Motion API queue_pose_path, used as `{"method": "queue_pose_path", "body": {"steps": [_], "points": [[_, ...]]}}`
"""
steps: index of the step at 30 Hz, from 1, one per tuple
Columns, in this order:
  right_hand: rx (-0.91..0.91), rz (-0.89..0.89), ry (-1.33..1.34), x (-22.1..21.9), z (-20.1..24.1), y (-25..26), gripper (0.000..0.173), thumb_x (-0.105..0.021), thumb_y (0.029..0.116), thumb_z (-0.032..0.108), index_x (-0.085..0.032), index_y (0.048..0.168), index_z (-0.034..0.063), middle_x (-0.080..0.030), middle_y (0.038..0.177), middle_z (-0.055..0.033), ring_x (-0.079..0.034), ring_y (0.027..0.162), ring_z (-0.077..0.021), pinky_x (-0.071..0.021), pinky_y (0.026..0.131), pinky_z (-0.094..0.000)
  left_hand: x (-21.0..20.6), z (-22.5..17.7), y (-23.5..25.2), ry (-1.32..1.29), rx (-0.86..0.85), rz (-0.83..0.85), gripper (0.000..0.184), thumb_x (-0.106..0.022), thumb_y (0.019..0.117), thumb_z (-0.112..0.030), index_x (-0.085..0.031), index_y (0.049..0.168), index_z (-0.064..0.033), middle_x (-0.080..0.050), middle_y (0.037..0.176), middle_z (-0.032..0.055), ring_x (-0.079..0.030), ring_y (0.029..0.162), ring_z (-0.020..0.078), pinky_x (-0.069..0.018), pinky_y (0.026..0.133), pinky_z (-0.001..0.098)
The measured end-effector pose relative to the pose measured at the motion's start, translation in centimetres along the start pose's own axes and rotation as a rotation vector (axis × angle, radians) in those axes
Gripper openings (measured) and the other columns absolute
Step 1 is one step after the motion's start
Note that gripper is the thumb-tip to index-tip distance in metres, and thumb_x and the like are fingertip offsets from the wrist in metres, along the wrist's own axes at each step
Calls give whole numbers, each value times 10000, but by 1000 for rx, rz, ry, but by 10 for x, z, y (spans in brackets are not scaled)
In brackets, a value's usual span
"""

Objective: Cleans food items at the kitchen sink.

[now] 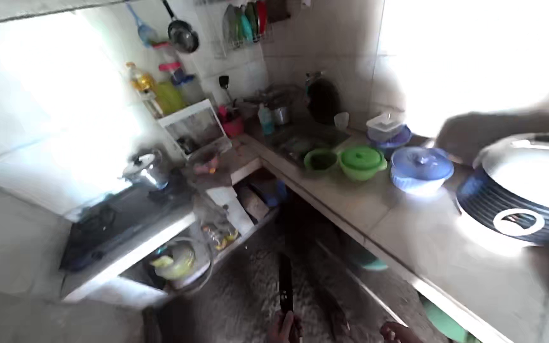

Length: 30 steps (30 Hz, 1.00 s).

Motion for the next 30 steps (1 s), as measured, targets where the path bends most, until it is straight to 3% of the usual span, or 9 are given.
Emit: {"method": "queue_pose_path", "body": {"steps": [2, 8, 12, 17, 20, 23, 27, 30], "points": [[73, -9, -49, 40, 52, 76, 341, -633, 997, 146, -653, 1276, -49, -670, 1221, -284, -642, 1150, -457, -469, 1033, -633, -12, -33, 61, -42, -32, -18, 176, -382, 1053, -31, -548, 1039, 26, -707, 778, 34, -683, 657, 88, -585, 642, 231], [402, 19, -151, 172, 279, 219, 358, -611, 1018, 154, -621, 1338, -5, -608, 1351, -232, -622, 1214, -370, -479, 1073, -523, -16, -130, 200, -55, -96, -101, 153, -408, 994, 19, -543, 1065, 26, -701, 783, 25, -683, 681, 88, -582, 665, 233], [631, -255, -73, 266, 382, 296, 327, -601, 1013, 139, -632, 1275, -54, -659, 1248, -230, -647, 1156, -336, -505, 1036, -467, -5, -163, 300, 38, -118, -99, 154, -410, 1007, -8, -562, 1009, 9, -684, 721, -12, -655, 612, 52, -567, 615, 205], [625, -825, 49, 402, 439, 388, 284, -560, 1035, 104, -624, 1258, -61, -651, 1202, -241, -661, 1076, -343, -534, 952, -529, -26, -218, 471, 111, -88, 105, 125, -466, 1007, 13, -572, 1069, 38, -691, 782, 11, -672, 672, 69, -581, 662, 229], [654, -1035, 117, 476, 467, 434, 342, -515, 1060, 192, -567, 1300, -46, -629, 1259, -227, -663, 1059, -285, -550, 931, -475, -73, -260, 574, 118, -59, 294, 205, -500, 986, 50, -565, 1178, 83, -708, 890, 67, -694, 764, 120, -599, 744, 283], [632, -1114, 74, 540, 498, 480, 455, -446, 1085, 330, -522, 1364, -22, -563, 1361, -252, -620, 1166, -325, -519, 981, -492, -132, -286, 664, 106, 8, 434, 200, -520, 999, 39, -563, 1190, 81, -688, 896, 79, -677, 760, 123, -586, 735, 280], [537, -1193, -4, 623, 529, 557, 477, -460, 1079, 333, -549, 1379, -27, -539, 1385, -283, -557, 1265, -399, -447, 1062, -547, -219, -302, 764, 70, 111, 473, 143, -507, 1040, 0, -549, 1151, 80, -650, 808, 63, -634, 658, 86, -551, 635, 218], [429, -1149, -116, 680, 538, 628, 571, -481, 1078, 364, -456, 1469, -52, -403, 1541, -304, -466, 1378, -459, -395, 1125, -577, -279, -304, 821, 94, 150, 460, 178, -490, 1070, -62, -534, 1178, 72, -622, 765, 52, -607, 620, 78, -523, 595, 208]]}}
Point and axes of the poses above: each hand's wrist, its own y-axis towards the middle knuckle, its own x-axis out of the back of the hand, z = x × y, the point moved 4 cm from there along y, towards the middle knuckle
